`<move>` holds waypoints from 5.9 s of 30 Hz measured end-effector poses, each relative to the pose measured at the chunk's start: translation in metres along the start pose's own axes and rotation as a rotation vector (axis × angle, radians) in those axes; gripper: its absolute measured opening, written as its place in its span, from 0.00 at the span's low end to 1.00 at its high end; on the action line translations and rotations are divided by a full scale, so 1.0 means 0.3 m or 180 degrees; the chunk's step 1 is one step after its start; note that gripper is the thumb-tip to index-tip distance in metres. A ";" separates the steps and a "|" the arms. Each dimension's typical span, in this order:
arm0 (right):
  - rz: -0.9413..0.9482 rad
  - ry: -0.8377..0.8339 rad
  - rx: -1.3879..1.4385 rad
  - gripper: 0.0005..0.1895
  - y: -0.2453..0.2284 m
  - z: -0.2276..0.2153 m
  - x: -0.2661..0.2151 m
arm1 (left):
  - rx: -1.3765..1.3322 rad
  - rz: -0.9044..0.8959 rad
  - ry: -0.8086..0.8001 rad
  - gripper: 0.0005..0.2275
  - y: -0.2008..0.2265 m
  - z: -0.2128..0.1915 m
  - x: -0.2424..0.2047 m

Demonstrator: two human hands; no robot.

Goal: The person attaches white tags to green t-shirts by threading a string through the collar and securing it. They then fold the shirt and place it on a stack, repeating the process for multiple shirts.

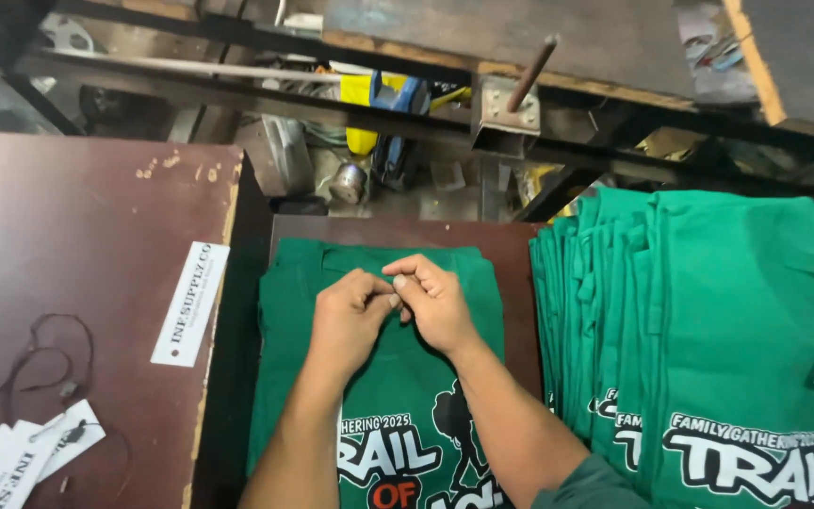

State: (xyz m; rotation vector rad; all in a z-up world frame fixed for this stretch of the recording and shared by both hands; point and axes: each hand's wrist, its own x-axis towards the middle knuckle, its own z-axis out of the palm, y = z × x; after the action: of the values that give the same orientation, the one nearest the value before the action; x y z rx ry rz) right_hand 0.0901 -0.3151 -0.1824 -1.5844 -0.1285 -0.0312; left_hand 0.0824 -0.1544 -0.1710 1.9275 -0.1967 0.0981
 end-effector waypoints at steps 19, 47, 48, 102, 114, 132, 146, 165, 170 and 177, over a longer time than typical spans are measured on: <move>-0.0073 -0.0643 0.0029 0.14 0.002 -0.013 0.004 | 0.0933 0.0552 0.0342 0.03 0.037 -0.019 -0.070; -0.1202 -0.0310 -0.3340 0.07 -0.006 -0.021 0.009 | 0.1135 0.0896 0.0885 0.04 -0.056 -0.018 -0.018; -0.1198 -0.0304 -0.3392 0.08 -0.006 -0.017 0.007 | 0.1154 0.0900 0.0912 0.04 -0.058 -0.018 -0.017; -0.1547 0.0132 -0.3688 0.03 0.011 0.025 0.034 | 0.1372 0.0937 0.0716 0.05 -0.039 -0.015 -0.003; -0.1539 -0.0112 -0.3120 0.07 -0.004 0.008 0.034 | 0.1560 0.0815 0.0702 0.04 -0.071 0.003 0.002; -0.1214 -0.0211 -0.3158 0.03 -0.014 -0.027 0.028 | 0.1226 0.0536 0.0629 0.04 -0.094 0.001 0.006; -0.1257 -0.0187 -0.2250 0.01 -0.047 -0.030 0.025 | 0.0787 0.1018 0.0919 0.04 -0.020 -0.020 0.001; -0.1386 -0.0189 -0.2893 0.04 0.014 -0.037 0.037 | 0.1330 0.0885 0.0724 0.03 -0.054 0.006 0.000; -0.1417 -0.0185 -0.2993 0.06 -0.032 -0.027 0.031 | 0.1326 0.0857 0.0711 0.03 -0.056 0.007 0.003; -0.1409 -0.0249 -0.2785 0.03 -0.042 -0.027 0.030 | 0.1051 0.0779 0.0757 0.04 -0.060 0.002 0.007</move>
State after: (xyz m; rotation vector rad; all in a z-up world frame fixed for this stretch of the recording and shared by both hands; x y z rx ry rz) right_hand 0.0983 -0.3225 -0.1687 -2.3982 -0.5865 -0.4185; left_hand 0.0878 -0.1490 -0.1873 2.1904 -0.2689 0.5497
